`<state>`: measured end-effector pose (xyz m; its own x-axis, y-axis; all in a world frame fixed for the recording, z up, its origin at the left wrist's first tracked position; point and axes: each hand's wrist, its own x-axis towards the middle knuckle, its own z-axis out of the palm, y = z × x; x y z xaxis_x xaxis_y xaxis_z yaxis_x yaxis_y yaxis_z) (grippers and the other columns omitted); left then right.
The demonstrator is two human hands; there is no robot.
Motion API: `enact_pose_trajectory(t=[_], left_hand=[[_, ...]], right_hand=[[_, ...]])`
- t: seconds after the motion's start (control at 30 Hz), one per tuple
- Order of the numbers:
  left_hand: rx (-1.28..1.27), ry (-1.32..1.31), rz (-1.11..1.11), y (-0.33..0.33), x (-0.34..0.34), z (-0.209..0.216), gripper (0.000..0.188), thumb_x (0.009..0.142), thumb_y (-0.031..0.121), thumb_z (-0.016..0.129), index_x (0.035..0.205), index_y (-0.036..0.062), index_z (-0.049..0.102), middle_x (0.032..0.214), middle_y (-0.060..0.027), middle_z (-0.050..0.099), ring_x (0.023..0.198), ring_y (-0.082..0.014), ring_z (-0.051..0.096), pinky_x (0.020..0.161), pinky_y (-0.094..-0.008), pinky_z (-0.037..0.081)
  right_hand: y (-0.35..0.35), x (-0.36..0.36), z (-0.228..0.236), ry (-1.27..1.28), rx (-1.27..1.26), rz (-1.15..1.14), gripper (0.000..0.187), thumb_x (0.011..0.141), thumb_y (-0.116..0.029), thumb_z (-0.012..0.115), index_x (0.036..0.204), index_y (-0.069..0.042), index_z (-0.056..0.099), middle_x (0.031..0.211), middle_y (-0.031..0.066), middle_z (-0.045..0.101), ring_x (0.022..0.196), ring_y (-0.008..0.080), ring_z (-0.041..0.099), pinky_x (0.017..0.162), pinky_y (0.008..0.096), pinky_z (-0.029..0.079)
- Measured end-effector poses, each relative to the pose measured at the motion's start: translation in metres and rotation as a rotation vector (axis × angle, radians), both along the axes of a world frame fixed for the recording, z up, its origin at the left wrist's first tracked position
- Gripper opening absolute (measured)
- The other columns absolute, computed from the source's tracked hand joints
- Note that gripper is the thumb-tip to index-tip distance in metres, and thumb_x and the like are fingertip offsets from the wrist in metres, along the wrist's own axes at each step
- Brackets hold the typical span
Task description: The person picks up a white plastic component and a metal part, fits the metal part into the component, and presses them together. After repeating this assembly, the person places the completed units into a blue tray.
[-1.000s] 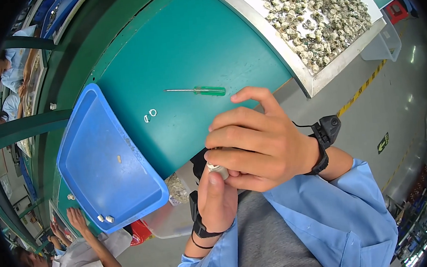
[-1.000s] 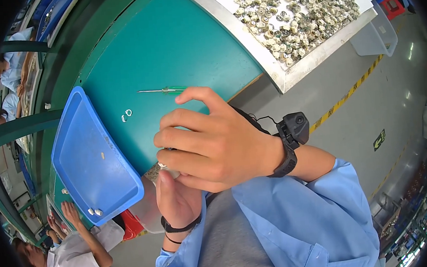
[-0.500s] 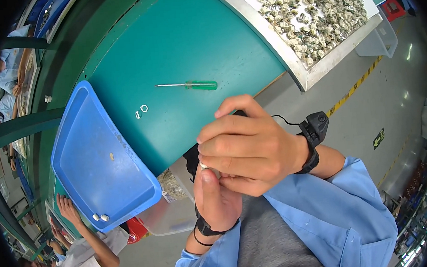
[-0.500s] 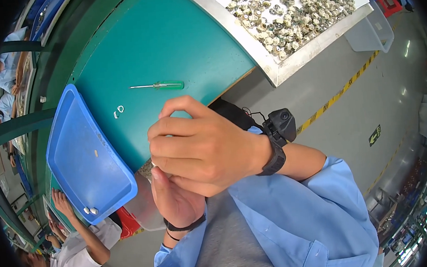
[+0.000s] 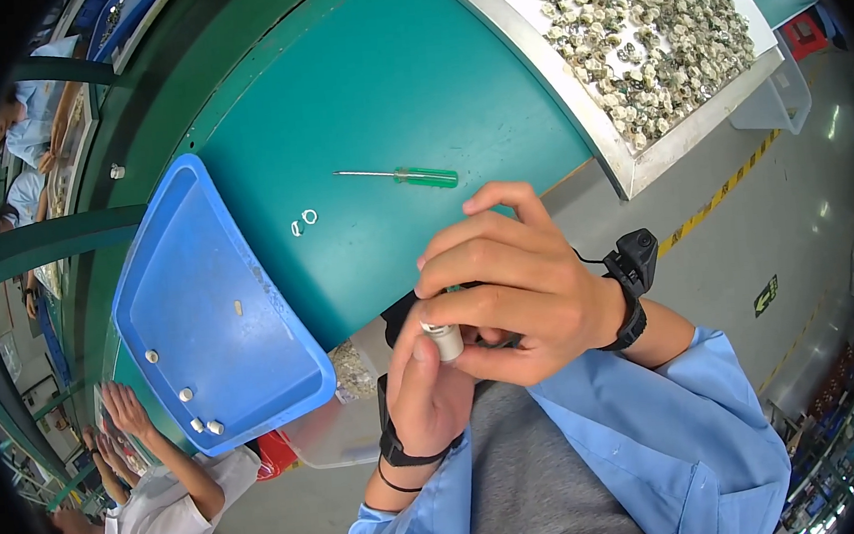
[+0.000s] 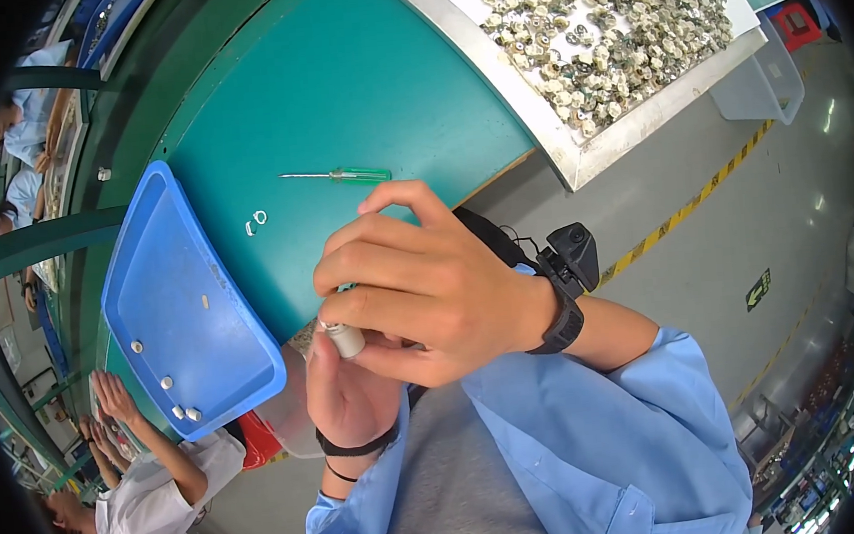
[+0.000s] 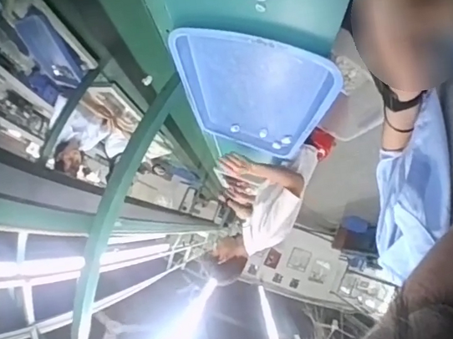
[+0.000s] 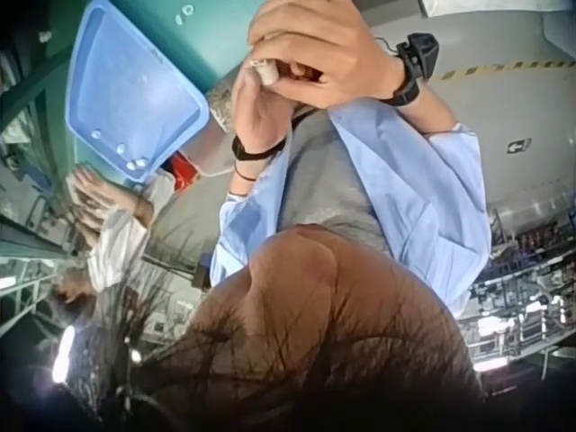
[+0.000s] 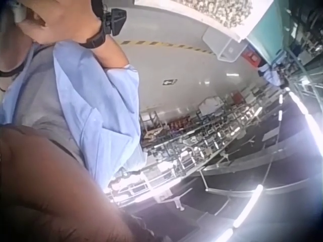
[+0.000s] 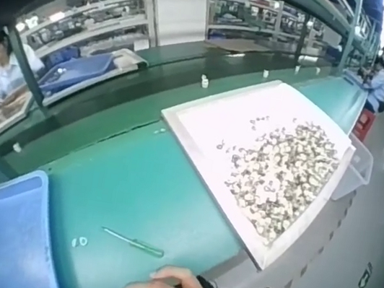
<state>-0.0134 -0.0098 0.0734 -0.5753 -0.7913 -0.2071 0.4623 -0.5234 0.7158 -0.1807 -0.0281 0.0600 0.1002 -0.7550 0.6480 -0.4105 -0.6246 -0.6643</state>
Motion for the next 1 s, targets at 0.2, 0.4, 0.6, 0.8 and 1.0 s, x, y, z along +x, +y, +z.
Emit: enact_pose_trajectory(t=[0.2, 0.4, 0.6, 0.8, 1.0], left_hand=[[-0.228, -0.214, -0.015, -0.026, 0.002, 0.001, 0.03, 0.099, 0.019, 0.056, 0.12, -0.0037, 0.056, 0.112, -0.0108, 0.056, 0.104, -0.0187, 0.054, 0.091, -0.0324, 0.044], [-0.82, -0.728, 0.027, -0.124, 0.005, 0.026, 0.022, 0.088, 0.003, 0.067, 0.11, -0.0006, 0.063, 0.104, -0.0074, 0.061, 0.094, -0.0163, 0.054, 0.083, -0.0286, 0.044], [-1.277, -1.057, 0.158, -0.33, -0.038, -0.002, 0.025, 0.083, 0.019, 0.073, 0.102, 0.002, 0.067, 0.092, -0.0084, 0.066, 0.082, -0.0208, 0.058, 0.075, -0.0332, 0.047], [-1.126, -1.191, 0.185, -0.479, -0.096, -0.076, 0.037, 0.08, 0.026, 0.076, 0.108, 0.0032, 0.07, 0.095, -0.0096, 0.069, 0.088, -0.0234, 0.064, 0.079, -0.0326, 0.05], [-1.394, -1.47, 0.406, -0.453, -0.096, -0.073, 0.048, 0.081, 0.03, 0.079, 0.119, 0.0017, 0.067, 0.097, -0.006, 0.069, 0.092, -0.017, 0.063, 0.086, -0.0304, 0.047]], right_hand=[[-0.007, -0.014, 0.003, 0.041, -0.01, 0.005, 0.033, 0.067, -0.013, 0.078, 0.099, -0.011, 0.07, 0.103, 0.0039, 0.068, 0.092, 0.0227, 0.067, 0.09, 0.0448, 0.039], [-0.024, -0.075, 0.005, 0.205, 0.103, -0.174, 0.041, 0.071, -0.016, 0.078, 0.11, -0.008, 0.069, 0.114, 0.0109, 0.064, 0.103, 0.0278, 0.063, 0.093, 0.0435, 0.041], [-0.011, -0.167, 0.001, 0.533, 0.292, -0.804, 0.032, 0.082, -0.013, 0.071, 0.113, -0.004, 0.068, 0.119, 0.0124, 0.06, 0.111, 0.0317, 0.055, 0.096, 0.0408, 0.04], [-0.016, -0.184, 0.0, 0.569, 0.429, -0.875, 0.024, 0.085, -0.013, 0.068, 0.106, -0.003, 0.068, 0.109, 0.0108, 0.061, 0.105, 0.0306, 0.055, 0.096, 0.04, 0.038], [-0.024, -0.195, -0.008, 0.627, 0.463, -0.859, 0.017, 0.085, -0.012, 0.067, 0.099, -0.004, 0.066, 0.101, 0.0097, 0.06, 0.101, 0.0304, 0.055, 0.095, 0.0398, 0.037]])
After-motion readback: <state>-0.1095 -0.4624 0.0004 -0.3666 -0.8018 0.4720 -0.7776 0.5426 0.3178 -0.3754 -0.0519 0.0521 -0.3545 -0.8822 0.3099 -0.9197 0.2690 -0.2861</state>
